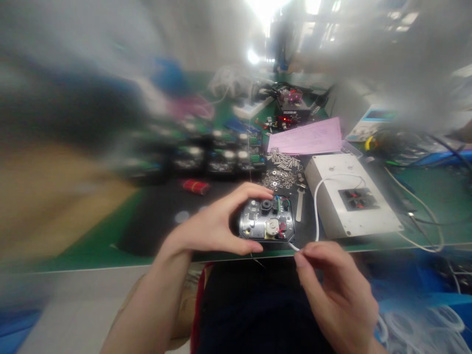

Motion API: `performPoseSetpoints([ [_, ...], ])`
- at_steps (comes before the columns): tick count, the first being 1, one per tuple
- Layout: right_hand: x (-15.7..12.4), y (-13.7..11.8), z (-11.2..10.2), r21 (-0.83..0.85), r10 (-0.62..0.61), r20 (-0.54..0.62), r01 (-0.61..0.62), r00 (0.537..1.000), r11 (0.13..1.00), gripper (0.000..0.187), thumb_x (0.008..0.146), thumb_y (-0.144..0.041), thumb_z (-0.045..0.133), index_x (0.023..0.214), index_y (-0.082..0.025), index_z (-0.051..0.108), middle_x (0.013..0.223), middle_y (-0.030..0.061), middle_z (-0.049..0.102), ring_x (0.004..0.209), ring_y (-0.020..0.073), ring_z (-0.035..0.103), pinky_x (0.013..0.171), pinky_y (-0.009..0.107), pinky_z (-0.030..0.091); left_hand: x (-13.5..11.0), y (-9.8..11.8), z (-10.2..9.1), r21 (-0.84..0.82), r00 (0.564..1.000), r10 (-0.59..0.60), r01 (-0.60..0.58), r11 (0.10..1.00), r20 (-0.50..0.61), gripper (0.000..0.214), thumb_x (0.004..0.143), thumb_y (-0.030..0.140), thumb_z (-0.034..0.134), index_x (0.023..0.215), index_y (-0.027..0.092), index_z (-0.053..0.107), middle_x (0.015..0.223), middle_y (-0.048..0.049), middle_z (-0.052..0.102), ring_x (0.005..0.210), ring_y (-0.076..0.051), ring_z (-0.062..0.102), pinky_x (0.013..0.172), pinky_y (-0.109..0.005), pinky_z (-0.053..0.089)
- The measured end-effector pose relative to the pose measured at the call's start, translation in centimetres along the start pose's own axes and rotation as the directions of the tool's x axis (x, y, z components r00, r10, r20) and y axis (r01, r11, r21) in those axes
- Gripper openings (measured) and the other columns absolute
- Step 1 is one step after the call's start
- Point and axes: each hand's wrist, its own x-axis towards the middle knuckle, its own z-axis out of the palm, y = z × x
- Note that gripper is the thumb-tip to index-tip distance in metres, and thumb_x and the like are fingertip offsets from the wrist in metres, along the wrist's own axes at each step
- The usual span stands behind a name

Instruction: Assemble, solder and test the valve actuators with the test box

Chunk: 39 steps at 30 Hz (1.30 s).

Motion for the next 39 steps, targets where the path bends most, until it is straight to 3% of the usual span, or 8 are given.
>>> performPoseSetpoints([
  [4, 2.5, 0.1, -1.0, -0.180, -0.134, 0.078, 0.146, 0.988, 0.973, 0.040, 0.089, -0.014, 0.081, 0.124, -0.024, 0.066, 0.117, 0.0092, 0.071, 0.104, 0.0225, 0.071, 0.090, 0.041, 0.063, 0.5, -0.4, -0.4, 0.011, 0.997, 0.069, -0.069, 0.998, 0.033, 0.083, 0.073, 0.036, 0.096, 0.147, 0.028, 0.059, 0.158, -0.0148, 0.055, 0.151, -0.035, 0.052, 0.126, -0.054, 0.045],
  [7, 4.1, 0.7, -1.0, -0.237, -0.123, 0.204, 0.170, 0.971, 0.957, 0.071, 0.086, -0.035, 0.089, 0.147, -0.023, 0.055, 0.147, 0.0162, 0.060, 0.139, 0.0328, 0.059, 0.116, 0.056, 0.053, 1.0, -0.1, -1.2, 0.028, 0.993, 0.081, -0.084, 0.996, 0.090, 0.078, 0.076, 0.033, 0.095, 0.145, 0.028, 0.061, 0.156, -0.0138, 0.057, 0.149, -0.033, 0.054, 0.127, -0.053, 0.046],
  [10, 5.0, 1.5, -0.4, -0.200, -0.060, 0.326, 0.131, 0.944, 0.971, 0.092, 0.086, -0.043, 0.088, 0.162, -0.025, 0.040, 0.162, 0.0162, 0.050, 0.152, 0.0346, 0.049, 0.125, 0.059, 0.046, 0.9, 0.5, -1.7, 0.055, 0.991, 0.072, -0.079, 0.995, 0.116, 0.078, 0.077, 0.031, 0.094, 0.147, 0.029, 0.061, 0.159, -0.0136, 0.055, 0.151, -0.032, 0.054, 0.127, -0.050, 0.047],
  [13, 5.4, 2.1, 0.2, -0.166, -0.006, 0.364, 0.072, 0.931, 0.984, 0.092, 0.088, -0.041, 0.086, 0.164, -0.028, 0.037, 0.164, 0.0136, 0.049, 0.152, 0.0335, 0.049, 0.126, 0.058, 0.046, -0.2, 1.8, -1.1, 0.195, 0.999, 0.025, -0.031, 0.980, 0.033, 0.081, 0.080, 0.034, 0.093, 0.153, 0.030, 0.056, 0.165, -0.0137, 0.048, 0.156, -0.031, 0.048, 0.129, -0.048, 0.044],
  [15, 5.4, 2.4, 0.4, -0.147, 0.013, 0.358, 0.043, 0.934, 0.988, 0.089, 0.087, -0.040, 0.086, 0.162, -0.029, 0.041, 0.162, 0.0132, 0.051, 0.150, 0.0335, 0.051, 0.125, 0.057, 0.047, -1.1, 3.1, 0.1, 0.297, 0.993, 0.022, 0.013, 0.955, -0.114, 0.079, 0.082, 0.036, 0.091, 0.153, 0.028, 0.056, 0.164, -0.0141, 0.049, 0.155, -0.031, 0.048, 0.129, -0.048, 0.044],
  [19, 5.5, 2.6, 0.4, -0.111, 0.026, 0.350, 0.013, 0.936, 0.994, 0.087, 0.085, -0.040, 0.088, 0.159, -0.029, 0.044, 0.160, 0.0138, 0.051, 0.147, 0.0342, 0.052, 0.123, 0.057, 0.049, -2.1, 5.5, 3.3, 0.463, 0.908, 0.153, 0.050, 0.885, -0.391, 0.045, 0.086, 0.027, 0.088, 0.128, 0.025, 0.071, 0.146, -0.0105, 0.063, 0.142, -0.028, 0.059, 0.122, -0.046, 0.051],
  [26, 5.4, 2.7, 0.6, -0.087, 0.012, 0.334, 0.018, 0.943, 0.996, 0.081, 0.086, -0.030, 0.083, 0.158, -0.030, 0.046, 0.157, 0.0125, 0.053, 0.145, 0.0330, 0.054, 0.121, 0.058, 0.050, -1.1, 6.3, 6.6, 0.632, 0.840, 0.335, 0.012, 0.775, -0.427, 0.030, 0.086, 0.008, 0.083, 0.112, 0.021, 0.076, 0.126, -0.0086, 0.071, 0.128, -0.026, 0.062, 0.115, -0.049, 0.054],
  [39, 5.4, 2.9, 0.5, -0.103, 0.001, 0.344, 0.037, 0.939, 0.994, 0.086, 0.085, -0.035, 0.086, 0.160, -0.030, 0.043, 0.157, 0.0129, 0.053, 0.146, 0.0333, 0.053, 0.122, 0.057, 0.050, -1.0, 5.0, 7.2, 0.537, 0.865, 0.288, -0.026, 0.843, -0.411, 0.024, 0.093, 0.001, 0.072, 0.111, 0.015, 0.067, 0.119, -0.0088, 0.065, 0.122, -0.020, 0.060, 0.110, -0.038, 0.050],
])
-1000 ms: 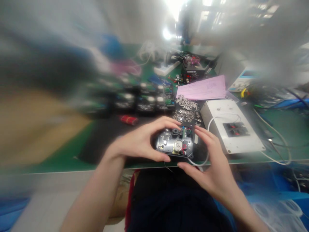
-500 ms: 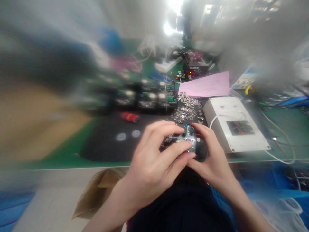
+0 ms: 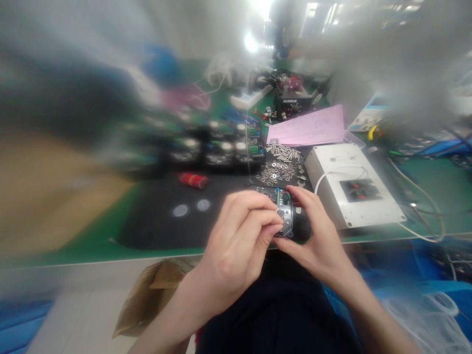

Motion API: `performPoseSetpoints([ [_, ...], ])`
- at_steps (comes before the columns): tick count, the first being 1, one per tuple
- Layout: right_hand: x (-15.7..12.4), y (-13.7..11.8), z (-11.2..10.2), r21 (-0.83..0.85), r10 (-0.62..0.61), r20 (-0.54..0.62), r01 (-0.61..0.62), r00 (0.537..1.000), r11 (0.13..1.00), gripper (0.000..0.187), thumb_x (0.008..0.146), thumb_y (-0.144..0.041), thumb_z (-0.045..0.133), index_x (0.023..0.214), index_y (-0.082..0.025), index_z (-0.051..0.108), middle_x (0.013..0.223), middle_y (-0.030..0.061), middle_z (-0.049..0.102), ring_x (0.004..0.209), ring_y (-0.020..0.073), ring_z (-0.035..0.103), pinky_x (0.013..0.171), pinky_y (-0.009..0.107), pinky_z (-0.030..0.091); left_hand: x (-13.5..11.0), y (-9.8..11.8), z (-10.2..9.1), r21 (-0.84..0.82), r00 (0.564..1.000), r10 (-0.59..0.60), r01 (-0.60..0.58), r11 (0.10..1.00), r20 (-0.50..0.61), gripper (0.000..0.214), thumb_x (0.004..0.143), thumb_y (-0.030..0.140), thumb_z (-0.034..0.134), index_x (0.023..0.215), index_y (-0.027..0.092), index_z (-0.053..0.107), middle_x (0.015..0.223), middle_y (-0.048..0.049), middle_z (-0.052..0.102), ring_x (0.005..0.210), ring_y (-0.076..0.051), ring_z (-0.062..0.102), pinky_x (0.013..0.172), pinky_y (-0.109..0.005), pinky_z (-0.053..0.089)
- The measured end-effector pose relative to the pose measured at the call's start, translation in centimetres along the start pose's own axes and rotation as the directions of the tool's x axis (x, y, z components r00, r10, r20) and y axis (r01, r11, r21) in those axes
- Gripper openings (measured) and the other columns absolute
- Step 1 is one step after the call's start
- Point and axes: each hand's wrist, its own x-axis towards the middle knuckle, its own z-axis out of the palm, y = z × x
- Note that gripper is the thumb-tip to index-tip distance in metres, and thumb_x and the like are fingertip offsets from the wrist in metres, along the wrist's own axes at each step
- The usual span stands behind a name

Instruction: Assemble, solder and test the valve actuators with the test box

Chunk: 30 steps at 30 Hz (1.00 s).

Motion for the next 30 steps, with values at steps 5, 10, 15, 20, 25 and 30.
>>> performPoseSetpoints([
  [5, -0.1, 0.0, 0.1, -0.002, -0.011, -0.007, 0.011, 1.000, 1.000, 0.087, 0.086, -0.038, 0.086, 0.161, -0.029, 0.042, 0.157, 0.0134, 0.052, 0.147, 0.0335, 0.053, 0.122, 0.057, 0.049, 0.0, -0.3, -0.1, -0.028, 1.000, 0.018, -0.018, 0.999, 0.017, 0.021, 0.095, 0.003, 0.069, 0.111, 0.016, 0.065, 0.119, -0.0086, 0.065, 0.122, -0.020, 0.058, 0.112, -0.038, 0.047],
  [10, -0.2, 0.0, 0.1, -0.011, -0.015, 0.004, 0.015, 1.000, 1.000, 0.088, 0.088, -0.038, 0.086, 0.162, -0.029, 0.040, 0.158, 0.0134, 0.051, 0.149, 0.0324, 0.051, 0.124, 0.055, 0.048, 0.2, -0.9, -1.0, -0.040, 0.993, 0.042, -0.038, 0.998, 0.106, 0.021, 0.097, 0.006, 0.069, 0.113, 0.021, 0.065, 0.122, -0.0083, 0.066, 0.123, -0.022, 0.057, 0.110, -0.040, 0.049],
  [15, -0.1, -0.1, 0.1, 0.000, -0.016, -0.005, 0.016, 1.000, 1.000, 0.084, 0.089, -0.035, 0.083, 0.161, -0.029, 0.041, 0.159, 0.0137, 0.051, 0.148, 0.0325, 0.052, 0.123, 0.055, 0.048, 0.8, -0.4, -1.1, 0.139, 0.989, 0.076, -0.093, 0.986, 0.123, 0.028, 0.093, 0.022, 0.080, 0.116, 0.021, 0.065, 0.120, -0.0098, 0.069, 0.119, -0.027, 0.059, 0.108, -0.047, 0.052],
  [20, -0.2, -0.2, 0.1, 0.000, -0.003, -0.005, 0.003, 1.000, 1.000, 0.084, 0.088, -0.035, 0.083, 0.161, -0.030, 0.041, 0.160, 0.0132, 0.050, 0.149, 0.0331, 0.051, 0.123, 0.055, 0.049, 0.9, 0.1, -1.2, 0.144, 0.990, 0.104, -0.117, 0.983, 0.093, 0.027, 0.091, 0.003, 0.073, 0.110, 0.022, 0.070, 0.114, -0.0062, 0.068, 0.114, -0.023, 0.061, 0.110, -0.047, 0.052],
  [25, -0.1, -0.4, -0.1, 0.008, 0.003, 0.010, -0.003, 1.000, 1.000, 0.086, 0.087, -0.037, 0.085, 0.161, -0.028, 0.041, 0.159, 0.0139, 0.051, 0.148, 0.0331, 0.052, 0.123, 0.055, 0.048, -0.4, -1.2, -2.1, 0.058, 0.986, 0.086, -0.095, 0.994, 0.145, 0.031, 0.091, -0.001, 0.068, 0.106, 0.026, 0.071, 0.122, -0.0047, 0.065, 0.125, -0.021, 0.059, 0.114, -0.043, 0.053],
  [30, -0.1, -0.3, 0.0, 0.017, 0.005, 0.006, -0.005, 1.000, 1.000, 0.086, 0.088, -0.039, 0.085, 0.161, -0.029, 0.041, 0.159, 0.0141, 0.052, 0.149, 0.0336, 0.052, 0.123, 0.057, 0.049, -0.9, -1.9, -2.6, 0.153, 0.976, 0.144, -0.170, 0.974, 0.166, 0.029, 0.091, 0.007, 0.074, 0.112, 0.027, 0.071, 0.131, -0.0062, 0.064, 0.131, -0.025, 0.057, 0.120, -0.050, 0.049],
])
